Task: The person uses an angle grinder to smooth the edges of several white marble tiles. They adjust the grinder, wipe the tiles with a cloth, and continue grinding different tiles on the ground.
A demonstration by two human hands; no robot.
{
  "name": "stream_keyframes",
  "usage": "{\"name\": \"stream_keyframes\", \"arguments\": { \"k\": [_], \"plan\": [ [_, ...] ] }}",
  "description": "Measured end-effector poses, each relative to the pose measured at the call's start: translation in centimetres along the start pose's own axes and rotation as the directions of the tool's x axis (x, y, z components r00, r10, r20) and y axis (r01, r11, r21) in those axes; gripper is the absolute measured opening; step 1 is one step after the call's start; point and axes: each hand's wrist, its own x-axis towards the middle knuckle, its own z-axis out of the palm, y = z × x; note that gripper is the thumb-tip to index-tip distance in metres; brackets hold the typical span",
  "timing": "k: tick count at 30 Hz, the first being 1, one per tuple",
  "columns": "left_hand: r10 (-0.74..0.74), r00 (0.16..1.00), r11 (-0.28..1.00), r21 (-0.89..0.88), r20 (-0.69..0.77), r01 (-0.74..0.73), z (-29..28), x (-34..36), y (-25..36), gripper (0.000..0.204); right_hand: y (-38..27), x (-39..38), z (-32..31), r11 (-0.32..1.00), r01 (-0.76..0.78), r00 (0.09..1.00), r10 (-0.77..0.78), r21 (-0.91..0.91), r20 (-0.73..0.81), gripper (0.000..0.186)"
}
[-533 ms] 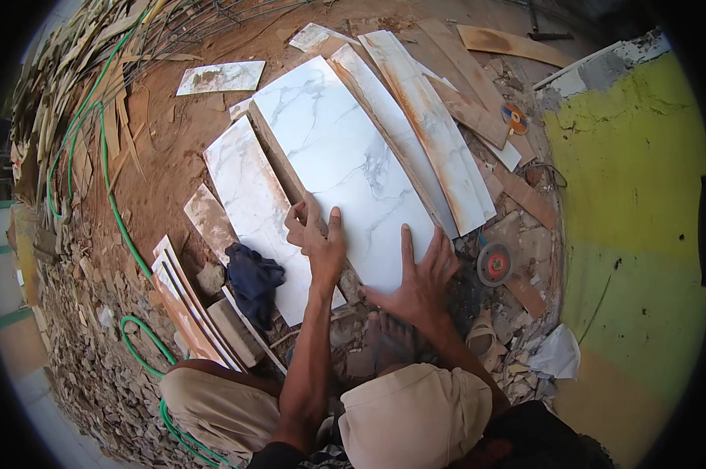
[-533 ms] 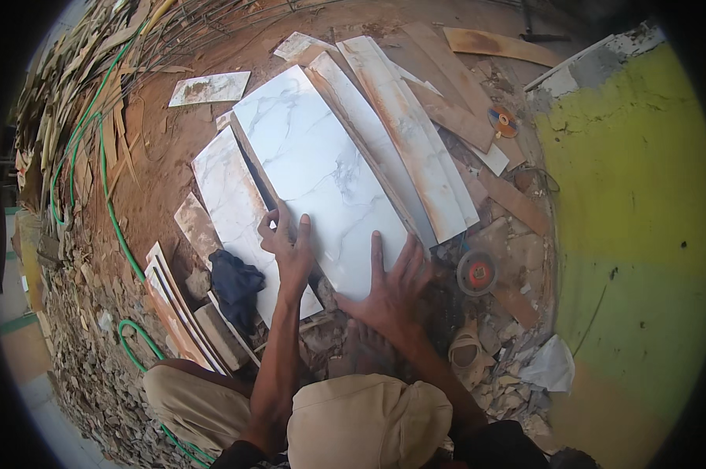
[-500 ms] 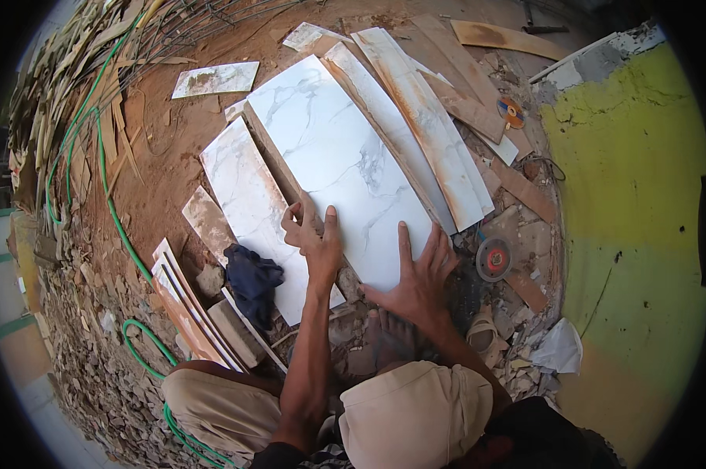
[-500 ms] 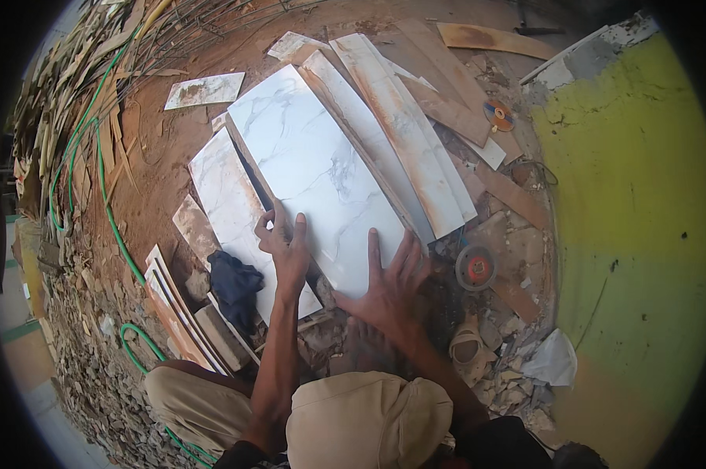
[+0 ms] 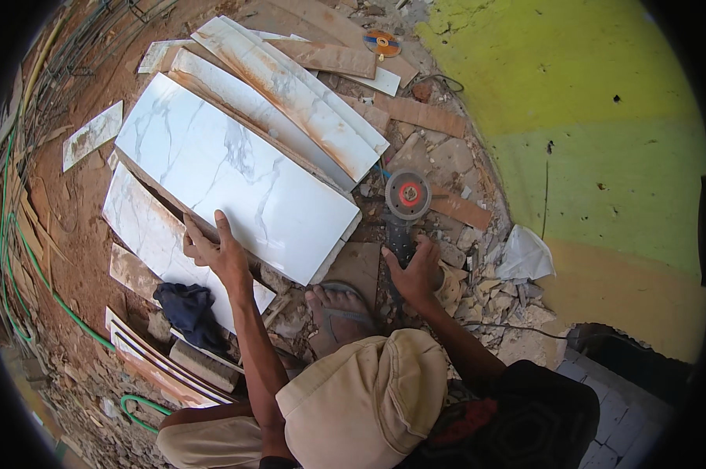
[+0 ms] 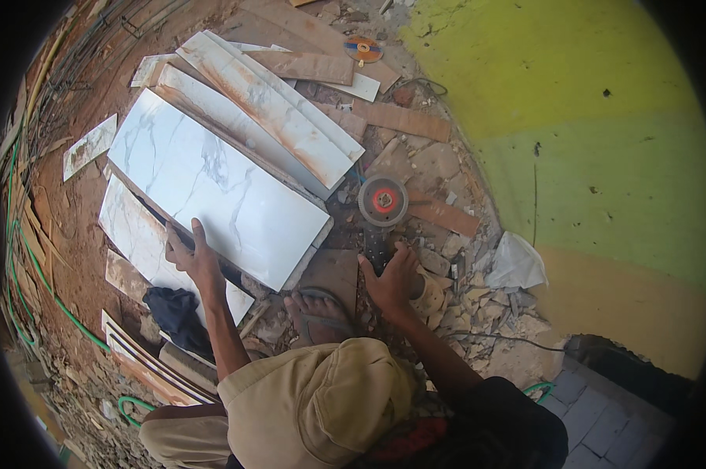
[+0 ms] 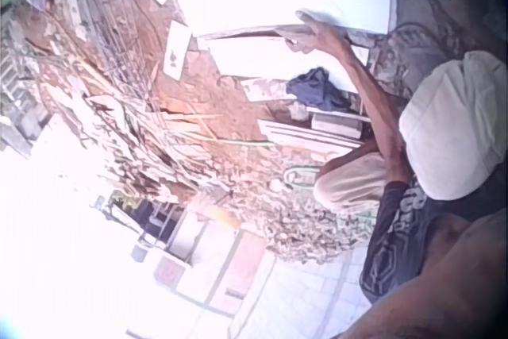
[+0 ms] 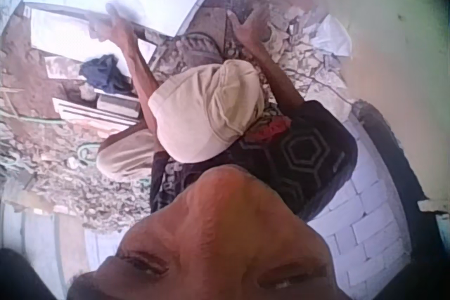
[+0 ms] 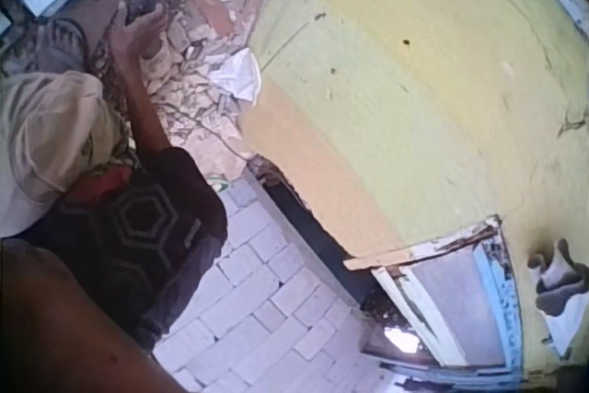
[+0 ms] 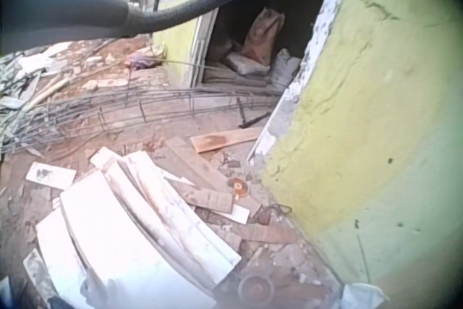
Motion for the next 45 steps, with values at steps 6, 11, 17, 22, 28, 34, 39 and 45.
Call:
{"name": "stream_keyframes", "arguments": {
  "k": [6,11,17,22,28,34,39,45],
  "plan": [
    [0.011,0.995,0.995,-0.097,-0.096,-0.021,-1.3,1.4,-0.4,0.064,0.2,-0.6,1.7,0.994,-0.020,0.975,0.043,-0.107,0.218,0.080],
    [0.114,0.982,0.977,-0.161,-0.149,-0.138,-1.4,1.8,-0.7,0.056,0.2,-0.2,0.9,0.981,-0.193,0.967,0.190,0.005,0.171,0.073],
    [0.099,0.982,0.899,-0.408,-0.163,-0.158,-0.6,1.4,0.0,0.020,0.3,1.0,-3.1,0.909,-0.293,0.926,0.193,0.297,0.324,0.069],
    [0.178,0.975,0.868,-0.444,-0.136,-0.221,-0.7,-0.7,2.2,0.033,-1.4,2.9,-8.4,0.773,-0.323,0.901,0.073,0.547,0.429,0.044],
    [0.271,0.703,0.916,-0.401,0.657,0.021,0.4,-7.0,7.2,0.041,-10.8,9.0,-12.3,0.427,-0.321,0.879,-0.198,0.845,0.434,0.050],
    [0.323,0.327,0.913,-0.383,0.888,0.138,0.0,-8.2,9.4,0.065,-19.4,12.8,-9.3,0.196,-0.274,0.836,-0.434,0.941,0.334,0.048],
    [0.463,0.678,0.827,-0.554,0.571,-0.098,0.4,-7.2,7.9,0.065,-23.3,13.8,-8.2,0.269,-0.477,0.636,-0.550,0.836,0.540,0.055],
    [0.131,0.883,0.908,-0.413,0.451,0.076,-0.1,-8.0,8.3,0.056,-26.8,15.1,-3.9,0.344,-0.455,0.578,-0.587,0.821,0.566,0.045]
  ]
}}
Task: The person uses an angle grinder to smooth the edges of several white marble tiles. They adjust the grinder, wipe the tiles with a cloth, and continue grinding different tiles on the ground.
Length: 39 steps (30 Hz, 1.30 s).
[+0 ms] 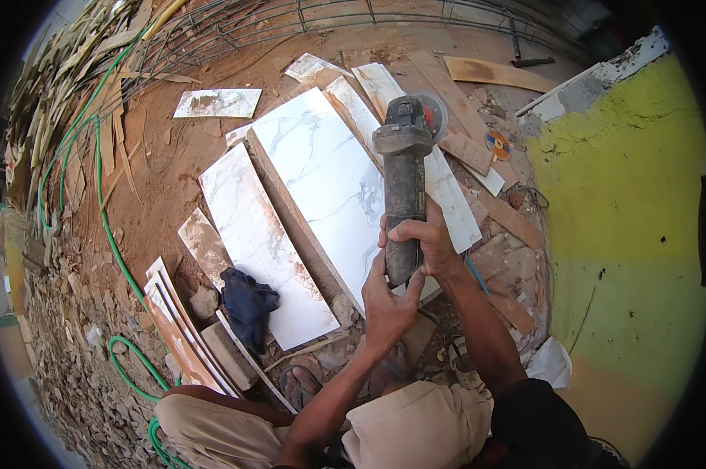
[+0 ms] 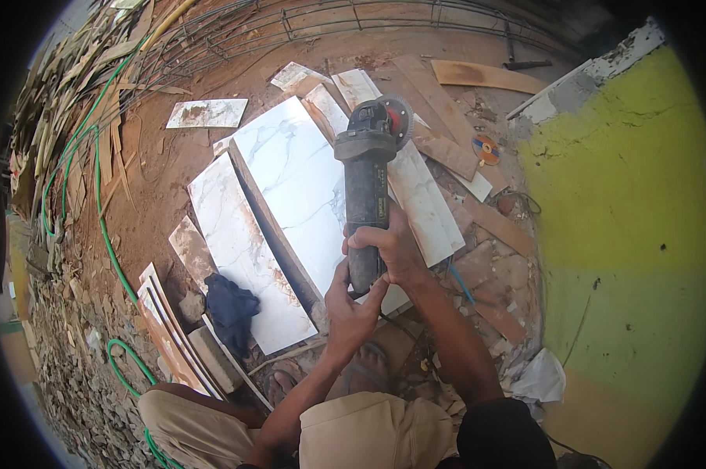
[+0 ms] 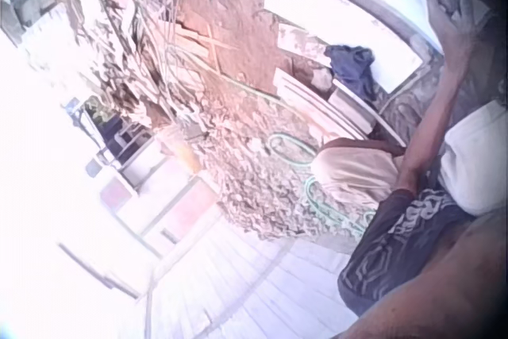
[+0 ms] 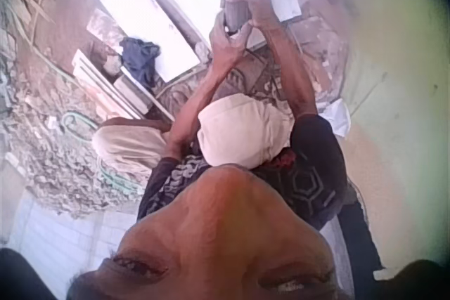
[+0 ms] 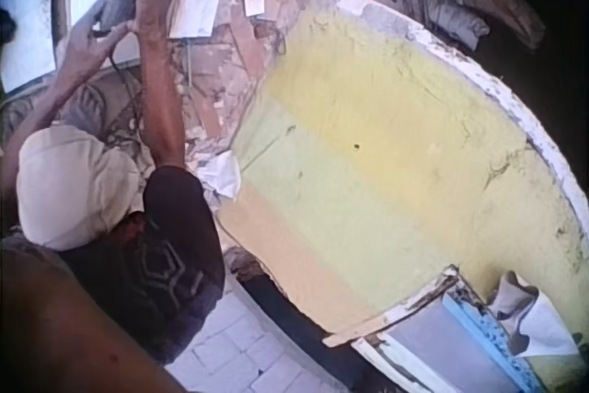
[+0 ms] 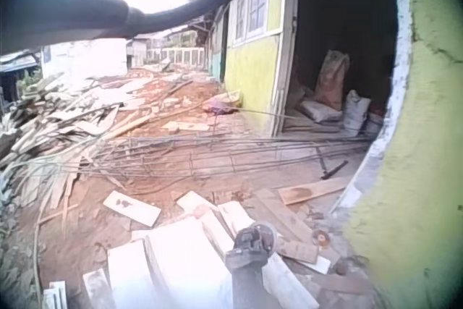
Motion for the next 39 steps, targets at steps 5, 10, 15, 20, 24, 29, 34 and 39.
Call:
{"name": "stream_keyframes", "arguments": {
  "k": [5,10,15,20,24,29,34,39],
  "plan": [
    [-0.231,0.935,0.931,-0.339,-0.269,0.132,1.1,-0.6,0.1,0.045,0.3,4.3,2.0,0.999,-0.040,0.993,0.036,-0.032,-0.110,0.035],
    [-0.316,0.887,0.852,-0.513,-0.337,0.109,0.9,1.2,-2.1,0.045,2.8,6.0,2.4,0.984,0.172,0.985,-0.173,-0.057,-0.023,0.037],
    [-0.421,0.807,0.781,-0.618,-0.414,0.091,0.3,2.2,-1.5,0.038,1.8,6.1,3.7,0.997,0.062,0.998,-0.061,-0.042,0.021,0.039],
    [-0.484,0.819,0.636,-0.767,-0.308,0.087,-0.5,2.8,-2.1,0.041,2.3,7.1,5.1,0.972,0.094,0.991,-0.113,-0.213,-0.077,0.036],
    [-0.464,0.834,0.584,-0.811,-0.299,0.034,-1.1,3.7,-1.9,0.046,2.3,8.4,6.3,0.954,0.126,0.984,-0.154,-0.271,-0.085,0.027],
    [-0.511,0.815,0.536,-0.843,-0.273,0.054,-1.5,5.4,-1.0,0.043,2.9,11.2,5.7,0.860,0.112,0.979,-0.182,-0.498,-0.094,0.036],
    [-0.482,0.829,0.646,-0.754,-0.283,0.118,-3.3,6.4,-1.8,0.041,2.2,13.1,7.6,0.707,0.030,0.985,-0.140,-0.707,-0.098,0.052],
    [0.220,0.751,0.951,0.308,-0.623,-0.023,-6.1,6.2,-5.7,0.057,1.7,15.3,8.8,0.649,0.019,0.988,-0.130,-0.761,-0.086,0.059]
  ]
}}
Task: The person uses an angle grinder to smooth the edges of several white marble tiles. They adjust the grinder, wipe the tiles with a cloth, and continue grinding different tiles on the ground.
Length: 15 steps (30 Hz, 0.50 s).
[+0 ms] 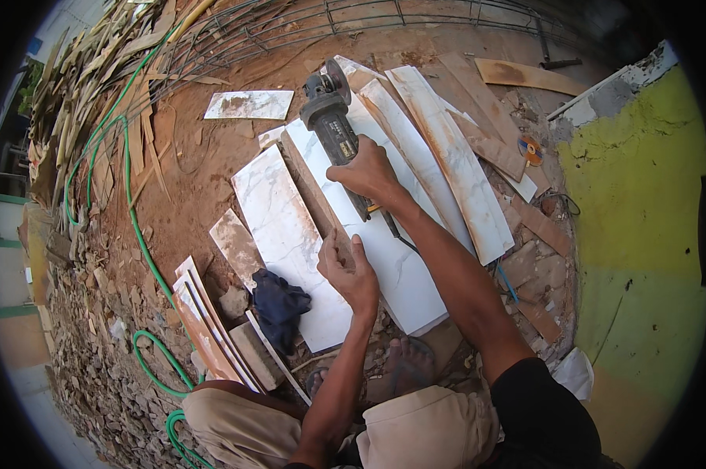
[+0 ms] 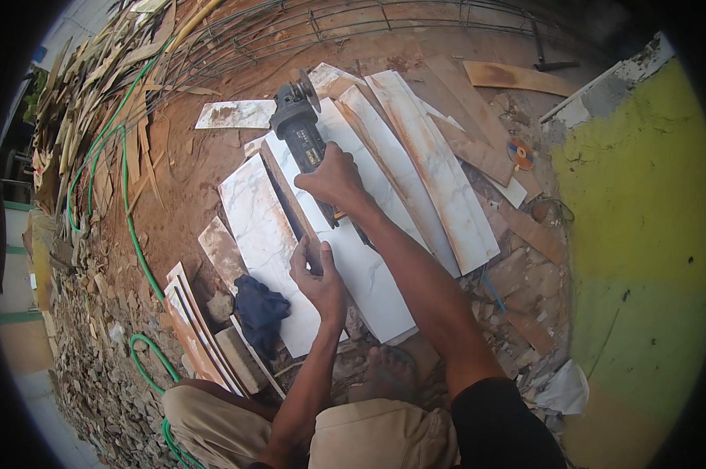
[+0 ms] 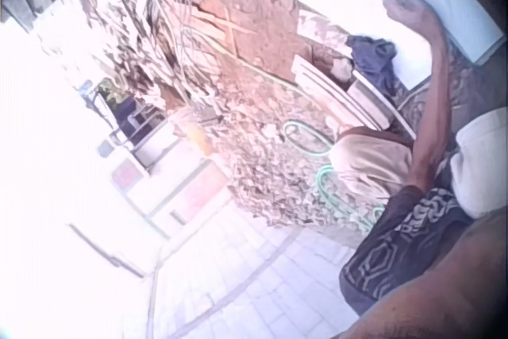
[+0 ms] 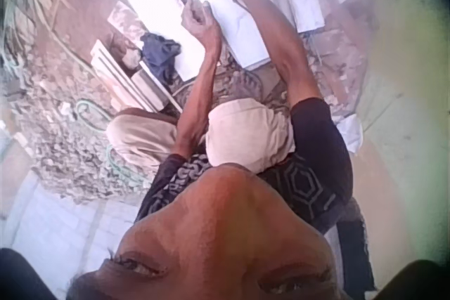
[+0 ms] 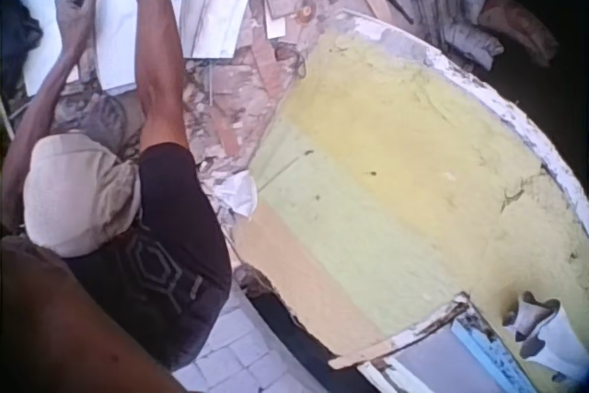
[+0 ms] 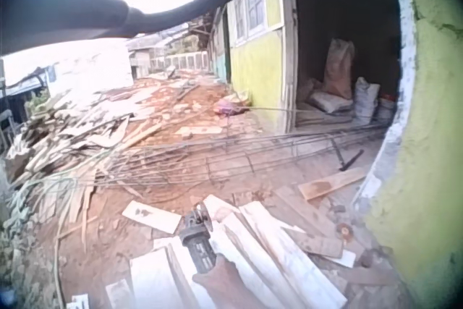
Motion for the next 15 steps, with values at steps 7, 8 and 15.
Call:
{"name": "stream_keyframes", "arguments": {
  "k": [7,8,15],
  "plan": [
    [0.195,0.967,0.900,0.362,0.162,-0.242,2.8,-2.3,-2.9,0.073,-0.4,3.2,2.8,0.994,0.040,0.999,-0.040,-0.102,0.009,0.065],
    [0.174,0.971,0.909,0.353,0.162,-0.222,2.9,-2.4,-2.8,0.074,-0.5,3.5,2.9,0.995,0.033,0.999,-0.031,-0.090,0.024,0.065],
    [0.110,0.986,0.916,0.373,0.122,-0.148,3.2,-2.7,-2.3,0.074,-1.7,3.9,2.4,0.997,-0.005,0.991,0.016,-0.079,0.134,0.064]
  ]
}}
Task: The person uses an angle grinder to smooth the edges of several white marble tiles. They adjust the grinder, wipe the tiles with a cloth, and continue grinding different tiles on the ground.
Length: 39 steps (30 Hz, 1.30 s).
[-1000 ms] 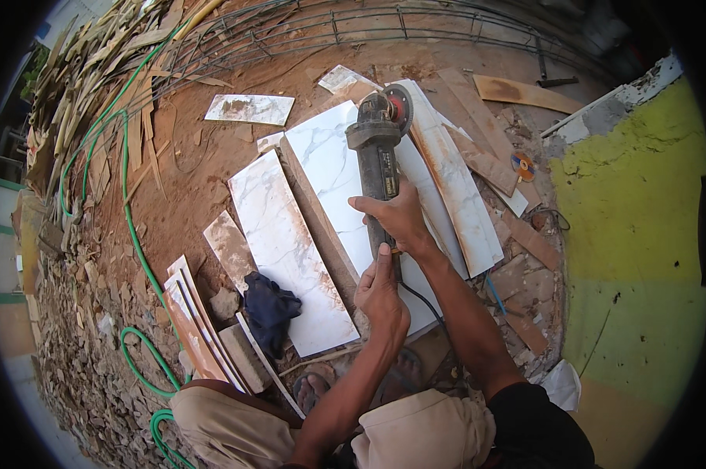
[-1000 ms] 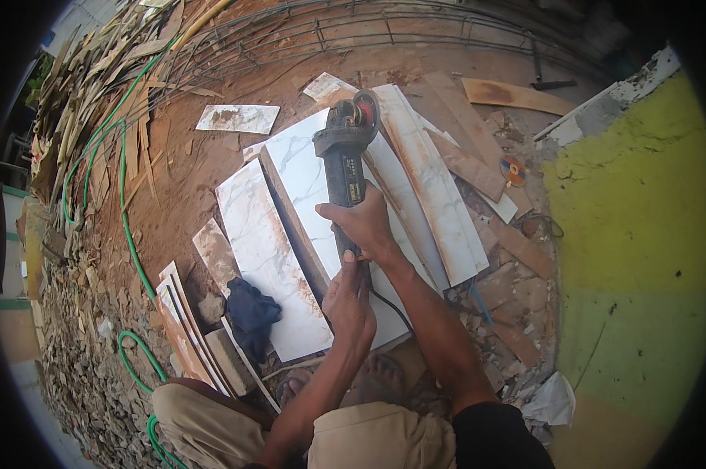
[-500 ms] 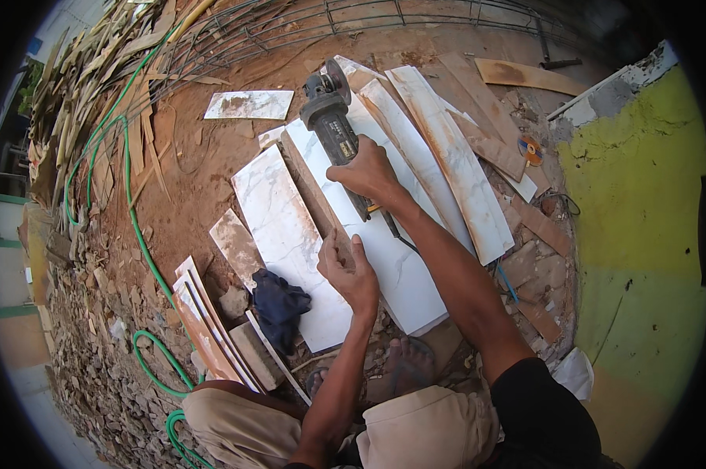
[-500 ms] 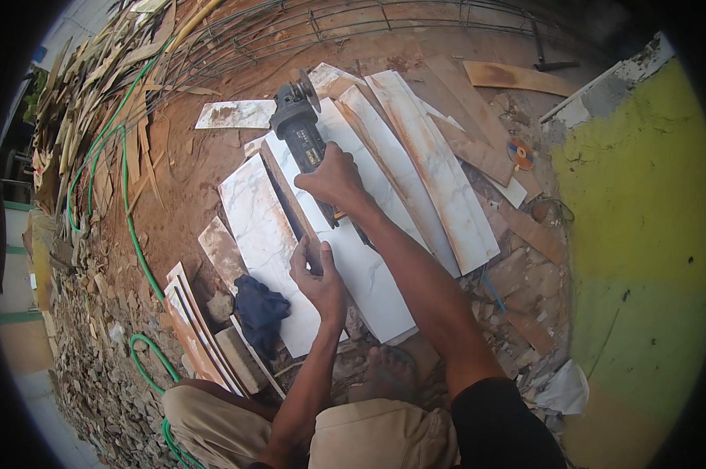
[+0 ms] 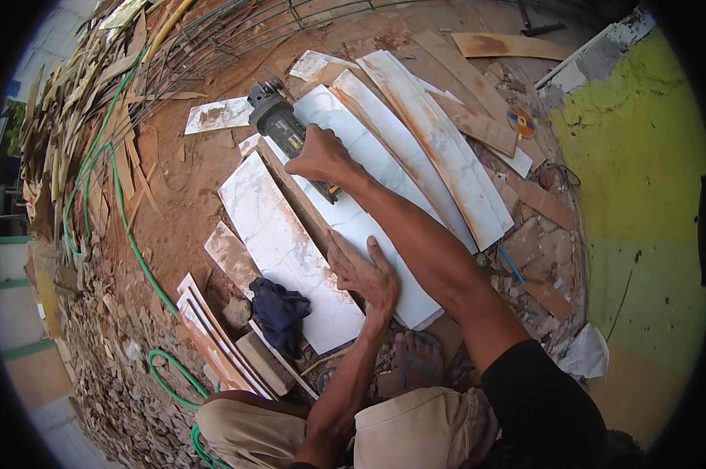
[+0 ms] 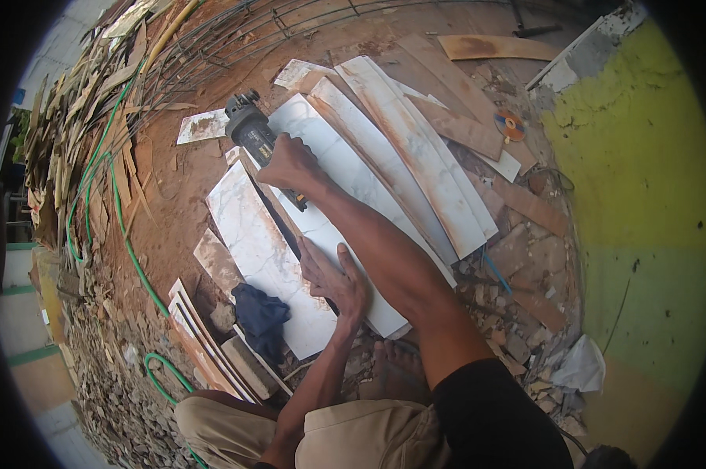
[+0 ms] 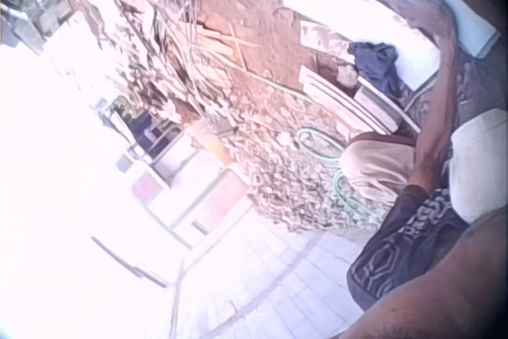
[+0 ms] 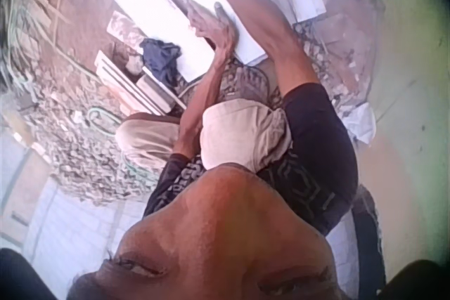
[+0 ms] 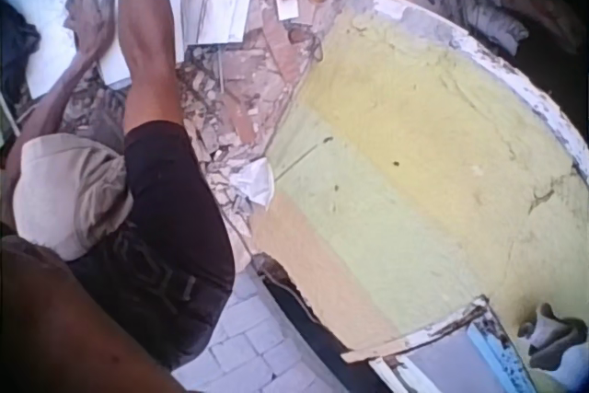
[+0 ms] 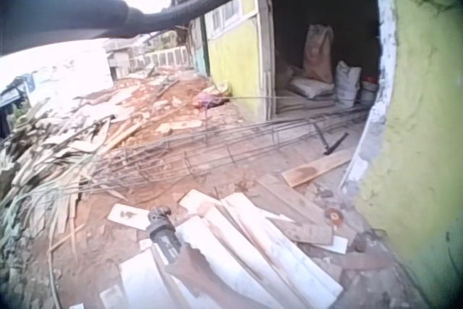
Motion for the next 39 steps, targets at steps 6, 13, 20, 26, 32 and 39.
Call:
{"name": "stream_keyframes", "arguments": {
  "k": [6,13,20,26,32,39],
  "plan": [
    [0.017,0.999,0.996,0.083,-0.030,-0.014,1.1,-0.4,0.8,0.077,0.6,0.6,0.5,0.999,0.026,0.999,-0.027,-0.022,-0.030,0.064],
    [0.101,0.992,0.989,0.097,0.071,-0.108,0.2,0.1,-0.5,0.078,0.6,1.1,0.5,0.999,0.022,1.000,-0.023,-0.031,-0.006,0.060],
    [0.099,0.993,0.989,0.106,0.057,-0.105,0.2,0.4,-0.5,0.076,-0.2,0.8,-0.4,1.000,-0.007,0.999,0.007,0.004,0.031,0.058],
    [0.072,0.989,0.990,0.112,0.130,-0.087,-0.6,0.7,0.2,0.067,-0.6,0.0,-1.2,0.999,-0.027,0.999,0.025,0.046,0.047,0.060],
    [0.159,0.983,0.980,0.102,0.097,-0.169,-0.3,0.9,-1.0,0.070,-0.6,0.3,-1.0,0.998,-0.037,0.998,0.034,0.050,0.052,0.061],
    [0.207,0.975,0.967,0.135,0.076,-0.216,0.1,0.8,-1.7,0.076,-0.3,0.6,-0.7,0.999,-0.028,0.999,0.027,0.038,0.028,0.056]
  ]
}}
